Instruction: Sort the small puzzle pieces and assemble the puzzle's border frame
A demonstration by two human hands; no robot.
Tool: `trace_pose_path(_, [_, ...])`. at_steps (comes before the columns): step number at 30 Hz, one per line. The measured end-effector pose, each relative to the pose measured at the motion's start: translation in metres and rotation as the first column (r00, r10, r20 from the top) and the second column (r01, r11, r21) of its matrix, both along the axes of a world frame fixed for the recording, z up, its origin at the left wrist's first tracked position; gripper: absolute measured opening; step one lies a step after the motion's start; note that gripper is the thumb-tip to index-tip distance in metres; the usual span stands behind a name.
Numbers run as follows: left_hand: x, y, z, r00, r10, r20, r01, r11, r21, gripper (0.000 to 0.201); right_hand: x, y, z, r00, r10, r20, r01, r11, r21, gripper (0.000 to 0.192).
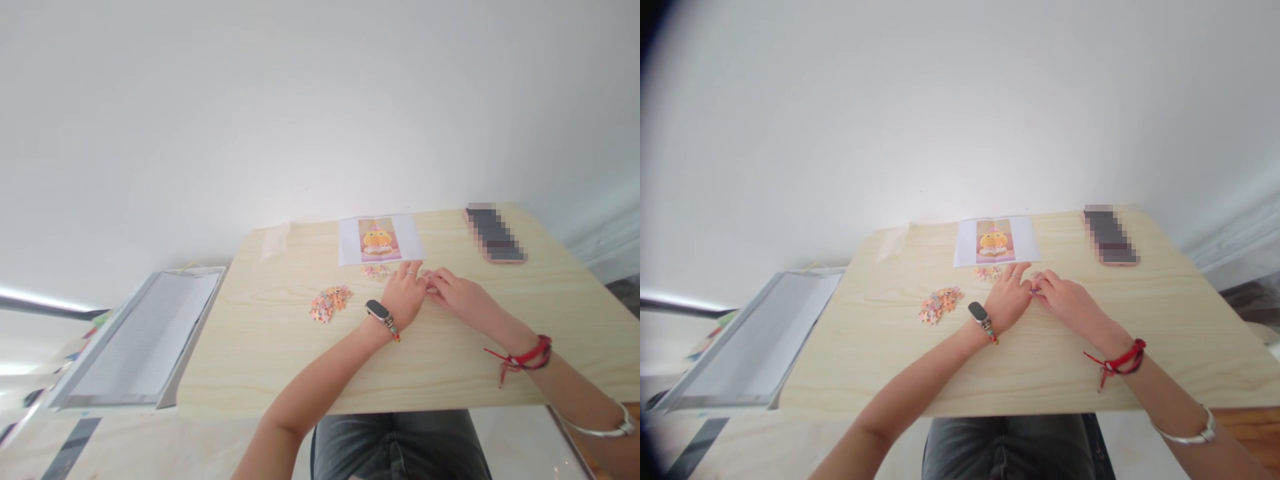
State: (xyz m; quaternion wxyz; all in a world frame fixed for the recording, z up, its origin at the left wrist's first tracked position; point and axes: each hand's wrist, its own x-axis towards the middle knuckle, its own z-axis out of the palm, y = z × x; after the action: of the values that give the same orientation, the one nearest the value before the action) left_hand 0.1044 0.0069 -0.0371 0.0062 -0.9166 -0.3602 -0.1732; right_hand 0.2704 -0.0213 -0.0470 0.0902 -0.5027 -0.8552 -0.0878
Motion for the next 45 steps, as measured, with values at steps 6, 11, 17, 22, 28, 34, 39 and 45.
trace_pose_path(6, [0.011,0.000,-0.004,1.000,0.027,-0.002,-0.027,0.997,-0.067,0.018,0.005,-0.008,0.003,0.996,-0.091,-0.023,0.091,0.996,0.022,0.030])
trace_pose_path(11, [0.002,0.000,-0.004,1.000,0.031,0.003,-0.031,0.995,-0.094,0.018,0.001,-0.014,0.004,0.991,-0.084,-0.100,0.085,0.996,0.008,0.029])
trace_pose_path(17, [-0.048,-0.008,0.010,0.987,0.160,0.020,-0.158,0.985,-0.068,0.018,-0.033,0.000,0.018,0.992,-0.097,-0.087,0.083,0.986,-0.147,0.021])
trace_pose_path(22, [-0.090,-0.016,0.015,0.945,0.322,0.053,-0.318,0.946,-0.065,0.014,-0.067,0.022,0.018,0.978,-0.210,-0.015,0.200,0.949,-0.245,0.020])
trace_pose_path(28, [-0.098,-0.021,0.006,0.933,0.356,0.052,-0.353,0.933,-0.069,0.015,-0.079,0.031,0.005,0.958,-0.240,-0.156,0.202,0.953,-0.224,0.021])
trace_pose_path(34, [-0.086,-0.020,0.003,0.950,0.304,0.072,-0.298,0.951,-0.081,0.016,-0.064,0.023,0.004,0.951,-0.107,-0.290,0.004,0.943,-0.333,0.019])
trace_pose_path(39, [-0.076,-0.019,0.002,0.966,0.256,0.038,-0.251,0.961,-0.114,0.018,-0.055,0.021,0.007,0.934,-0.051,-0.353,-0.111,0.899,-0.424,0.028])
trace_pose_path(45, [-0.068,-0.011,-0.002,0.973,0.231,0.005,-0.229,0.967,-0.111,0.018,-0.052,0.019,0.004,0.945,-0.126,-0.302,0.017,0.941,-0.338,0.028])
